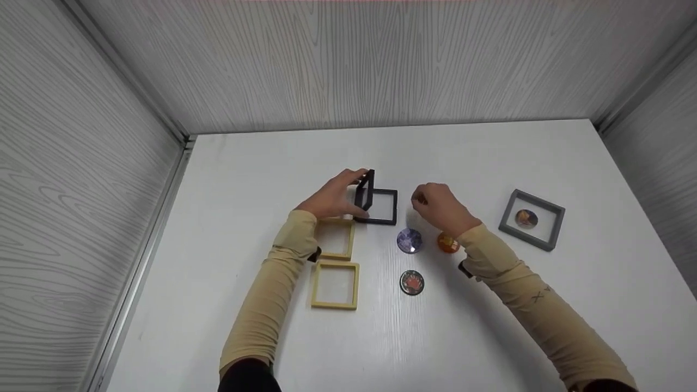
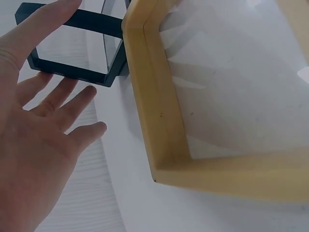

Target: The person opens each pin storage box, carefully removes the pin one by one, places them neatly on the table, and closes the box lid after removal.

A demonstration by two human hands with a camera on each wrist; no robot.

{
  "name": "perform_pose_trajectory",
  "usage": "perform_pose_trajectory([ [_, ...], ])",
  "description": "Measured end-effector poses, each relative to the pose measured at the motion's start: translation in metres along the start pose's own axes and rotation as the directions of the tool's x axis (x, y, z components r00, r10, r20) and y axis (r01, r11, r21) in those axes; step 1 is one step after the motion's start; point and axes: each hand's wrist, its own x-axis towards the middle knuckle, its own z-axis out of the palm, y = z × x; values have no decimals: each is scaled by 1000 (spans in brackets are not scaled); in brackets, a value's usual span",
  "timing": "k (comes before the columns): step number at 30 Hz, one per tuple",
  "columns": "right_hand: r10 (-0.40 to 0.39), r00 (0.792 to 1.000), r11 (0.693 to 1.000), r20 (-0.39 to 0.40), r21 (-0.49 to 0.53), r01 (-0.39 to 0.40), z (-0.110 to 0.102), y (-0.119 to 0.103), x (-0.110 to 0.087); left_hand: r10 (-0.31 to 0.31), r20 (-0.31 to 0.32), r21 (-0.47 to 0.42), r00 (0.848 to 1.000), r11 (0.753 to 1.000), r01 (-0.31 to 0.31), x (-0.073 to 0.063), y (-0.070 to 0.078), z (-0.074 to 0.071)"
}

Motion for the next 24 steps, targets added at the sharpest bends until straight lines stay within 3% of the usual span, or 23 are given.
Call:
perform_pose_trajectory([
  [6, -19, 1000, 1000, -13, 0, 19, 2, -18, 19, 18, -1, 6, 1000, 1000, -18, 3, 1, 0],
  [14, -112, 991, 993, -67, -42, 109, 5, -37, 42, 31, 10, 16, 999, 999, -31, 9, 0, 2],
  [24, -66, 995, 997, -78, -51, 62, 4, -49, 60, 71, 8, 31, 997, 997, -71, 14, 4, 5],
])
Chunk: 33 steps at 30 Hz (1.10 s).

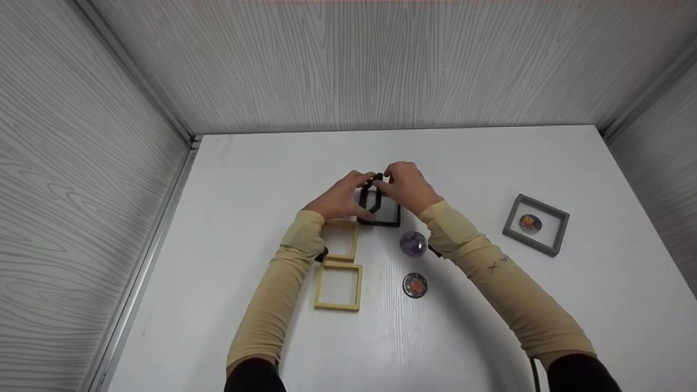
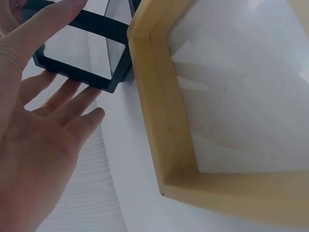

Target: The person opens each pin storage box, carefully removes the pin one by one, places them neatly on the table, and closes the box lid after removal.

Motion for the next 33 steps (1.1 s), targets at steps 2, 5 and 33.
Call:
perform_pose_trajectory([
  [2, 4, 1000, 1000, 1, -7, -4, 0, -2, 1, -1, 5, 3, 1000, 1000, 1, 0, 3, -1],
  [5, 16, 1000, 1000, 5, -9, -16, 1, -3, 1, 1, 11, 3, 1000, 1000, -1, 0, 5, 0],
  [33, 121, 992, 993, 37, -14, -120, 13, 13, -6, -38, 131, 214, 991, 977, 10, 16, 31, 12],
])
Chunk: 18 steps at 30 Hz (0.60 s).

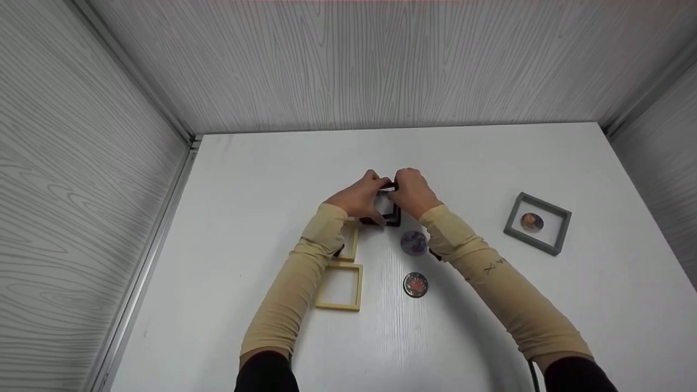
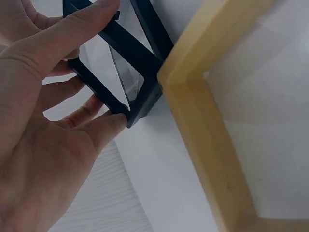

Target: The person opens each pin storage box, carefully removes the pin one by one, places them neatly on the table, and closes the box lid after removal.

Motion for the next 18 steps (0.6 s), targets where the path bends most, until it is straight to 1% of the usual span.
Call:
perform_pose_trajectory([
  [5, 10, 1000, 1000, 6, 13, -10, 4, 7, 0, -20, 24, 95, 1000, 995, 17, 4, 11, 1],
  [10, 36, 999, 998, 26, 43, -38, 9, 14, 0, -60, 47, 203, 997, 978, 49, 7, 23, 2],
  [13, 30, 999, 998, 27, 45, -32, 13, 17, 0, -81, 55, 230, 995, 971, 66, 8, 28, 3],
  [18, 17, 1000, 999, 22, 45, -18, 16, 21, -1, -97, 61, 235, 993, 969, 80, 9, 33, 4],
])
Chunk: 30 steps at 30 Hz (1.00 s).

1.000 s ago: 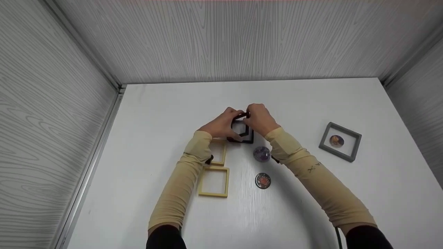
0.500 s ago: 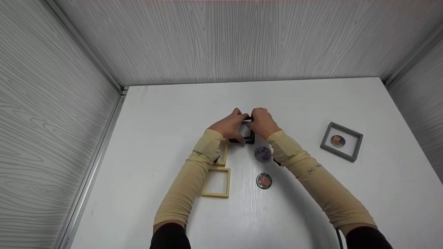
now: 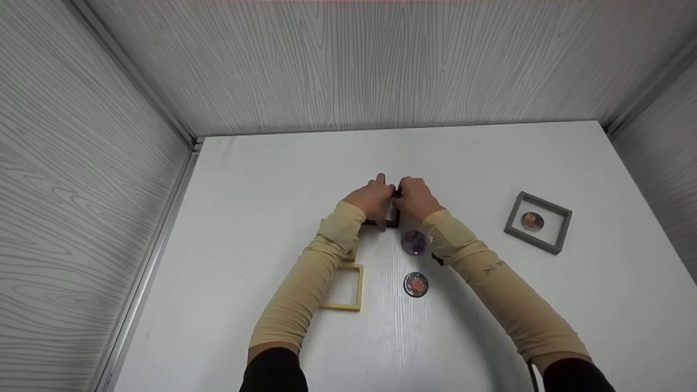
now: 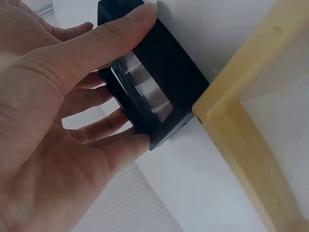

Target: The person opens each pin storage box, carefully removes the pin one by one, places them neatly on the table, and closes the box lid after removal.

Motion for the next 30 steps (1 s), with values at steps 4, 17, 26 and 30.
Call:
perform_pose_trajectory([
  [4, 16, 1000, 1000, 5, 19, -16, 1, 0, 1, -19, 3, 15, 1000, 1000, 19, 1, 0, 0],
  [17, 46, 999, 999, 7, 15, -46, 5, -3, -6, -14, -21, 61, 1000, 998, 16, -3, 4, 3],
  [26, 34, 999, 999, -1, 35, -34, 5, 0, -8, -26, -14, 74, 1000, 997, 27, -3, 9, 3],
  [30, 41, 999, 998, 0, 56, -41, 5, 0, -10, -29, -11, 88, 1000, 996, 30, -1, 10, 2],
])
